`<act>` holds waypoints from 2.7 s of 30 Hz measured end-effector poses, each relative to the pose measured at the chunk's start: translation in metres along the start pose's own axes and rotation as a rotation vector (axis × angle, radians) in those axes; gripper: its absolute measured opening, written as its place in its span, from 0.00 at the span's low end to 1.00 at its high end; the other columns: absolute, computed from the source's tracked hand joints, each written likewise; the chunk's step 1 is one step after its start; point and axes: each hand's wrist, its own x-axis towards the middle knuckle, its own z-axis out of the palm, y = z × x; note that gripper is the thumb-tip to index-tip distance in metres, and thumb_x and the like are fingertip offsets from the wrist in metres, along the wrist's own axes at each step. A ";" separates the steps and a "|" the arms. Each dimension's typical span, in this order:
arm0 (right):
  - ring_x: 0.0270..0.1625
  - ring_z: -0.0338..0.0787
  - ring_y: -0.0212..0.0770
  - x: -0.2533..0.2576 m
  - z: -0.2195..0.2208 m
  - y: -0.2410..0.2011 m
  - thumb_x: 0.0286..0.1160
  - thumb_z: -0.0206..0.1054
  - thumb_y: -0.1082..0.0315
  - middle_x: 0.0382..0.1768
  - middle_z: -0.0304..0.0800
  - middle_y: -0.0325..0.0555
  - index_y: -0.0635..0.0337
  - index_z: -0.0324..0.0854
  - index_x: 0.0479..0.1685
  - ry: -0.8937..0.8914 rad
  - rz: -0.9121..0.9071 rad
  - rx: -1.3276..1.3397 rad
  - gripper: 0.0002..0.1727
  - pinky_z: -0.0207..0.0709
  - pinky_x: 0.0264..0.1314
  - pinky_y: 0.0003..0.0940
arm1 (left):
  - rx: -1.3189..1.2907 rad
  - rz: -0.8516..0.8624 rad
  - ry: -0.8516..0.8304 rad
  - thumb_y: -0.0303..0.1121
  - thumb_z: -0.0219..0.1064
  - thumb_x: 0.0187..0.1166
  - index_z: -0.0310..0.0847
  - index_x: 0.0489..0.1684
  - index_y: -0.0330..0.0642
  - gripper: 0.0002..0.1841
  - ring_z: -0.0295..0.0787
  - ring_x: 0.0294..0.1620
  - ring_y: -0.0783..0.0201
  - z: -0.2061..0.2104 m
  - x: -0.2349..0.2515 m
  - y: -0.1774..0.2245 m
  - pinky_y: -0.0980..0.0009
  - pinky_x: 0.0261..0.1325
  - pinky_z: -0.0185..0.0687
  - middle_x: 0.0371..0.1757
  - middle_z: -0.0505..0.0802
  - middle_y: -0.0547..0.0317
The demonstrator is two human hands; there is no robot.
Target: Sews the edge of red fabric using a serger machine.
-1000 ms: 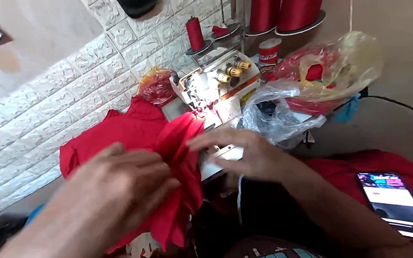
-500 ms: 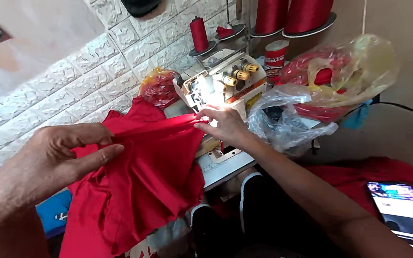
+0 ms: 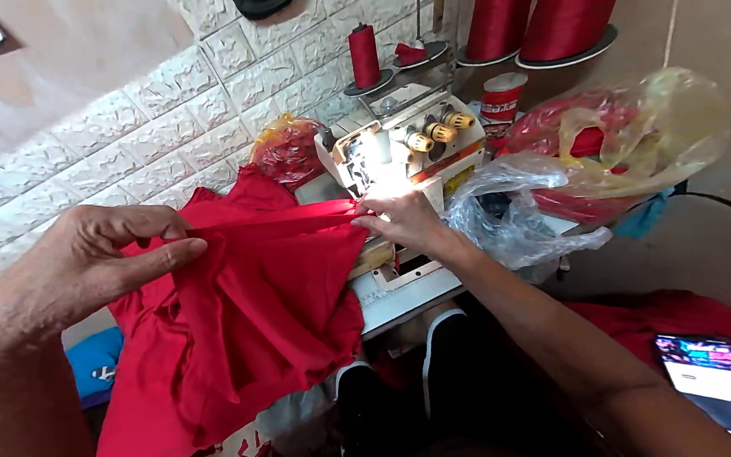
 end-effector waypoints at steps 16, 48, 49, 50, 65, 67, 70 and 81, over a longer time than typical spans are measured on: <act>0.35 0.88 0.47 -0.011 -0.009 0.001 0.78 0.69 0.57 0.37 0.92 0.48 0.55 0.92 0.39 -0.042 0.075 -0.097 0.12 0.78 0.38 0.50 | -0.128 0.121 -0.065 0.41 0.71 0.79 0.90 0.33 0.58 0.05 0.90 0.40 0.79 0.001 -0.006 0.005 0.81 0.43 0.86 0.39 0.94 0.77; 0.41 0.94 0.41 -0.086 -0.055 -0.071 0.86 0.61 0.58 0.50 0.97 0.42 0.53 0.93 0.46 -0.061 0.068 -0.170 0.15 0.83 0.39 0.42 | -0.005 0.271 -0.076 0.45 0.64 0.86 0.91 0.31 0.53 0.14 0.85 0.52 0.81 0.075 0.009 0.078 0.75 0.64 0.76 0.39 0.93 0.79; 0.42 0.94 0.41 -0.095 -0.053 -0.067 0.87 0.60 0.58 0.53 0.97 0.42 0.53 0.93 0.47 -0.048 0.103 -0.163 0.15 0.82 0.40 0.41 | -0.009 0.275 -0.093 0.44 0.63 0.86 0.91 0.31 0.51 0.15 0.86 0.53 0.81 0.083 0.014 0.078 0.76 0.64 0.76 0.39 0.93 0.77; 0.43 0.94 0.41 -0.102 -0.049 -0.064 0.87 0.60 0.58 0.54 0.97 0.42 0.53 0.93 0.48 -0.032 0.123 -0.162 0.15 0.82 0.42 0.41 | -0.020 0.276 -0.108 0.44 0.63 0.86 0.91 0.31 0.50 0.15 0.86 0.53 0.80 0.089 0.019 0.077 0.77 0.64 0.77 0.39 0.93 0.75; 0.39 0.92 0.43 -0.063 -0.015 -0.028 0.79 0.64 0.66 0.49 0.97 0.43 0.55 0.94 0.43 0.127 0.056 -0.256 0.11 0.77 0.37 0.39 | -0.244 0.164 -0.083 0.39 0.69 0.82 0.89 0.28 0.48 0.11 0.87 0.40 0.83 0.099 0.052 0.042 0.86 0.42 0.83 0.36 0.92 0.75; 0.40 0.92 0.45 -0.056 -0.013 -0.020 0.79 0.64 0.65 0.46 0.97 0.45 0.55 0.94 0.44 0.112 0.059 -0.239 0.11 0.79 0.37 0.40 | -0.222 0.135 -0.060 0.39 0.70 0.80 0.88 0.25 0.49 0.12 0.85 0.35 0.83 0.099 0.054 0.041 0.86 0.37 0.81 0.33 0.91 0.76; 0.36 0.91 0.44 -0.048 -0.017 -0.011 0.80 0.65 0.63 0.38 0.95 0.45 0.55 0.93 0.43 0.089 0.091 -0.178 0.11 0.80 0.37 0.40 | -0.045 0.105 -0.006 0.40 0.68 0.80 0.87 0.24 0.50 0.12 0.82 0.30 0.84 0.092 0.055 0.040 0.86 0.31 0.77 0.31 0.90 0.76; 0.39 0.88 0.38 -0.004 -0.014 -0.040 0.77 0.71 0.62 0.50 0.90 0.43 0.51 0.93 0.45 -0.011 0.063 0.037 0.07 0.83 0.37 0.37 | 0.273 0.014 0.056 0.42 0.65 0.79 0.87 0.26 0.51 0.12 0.79 0.26 0.85 0.071 0.040 0.043 0.85 0.28 0.74 0.27 0.86 0.76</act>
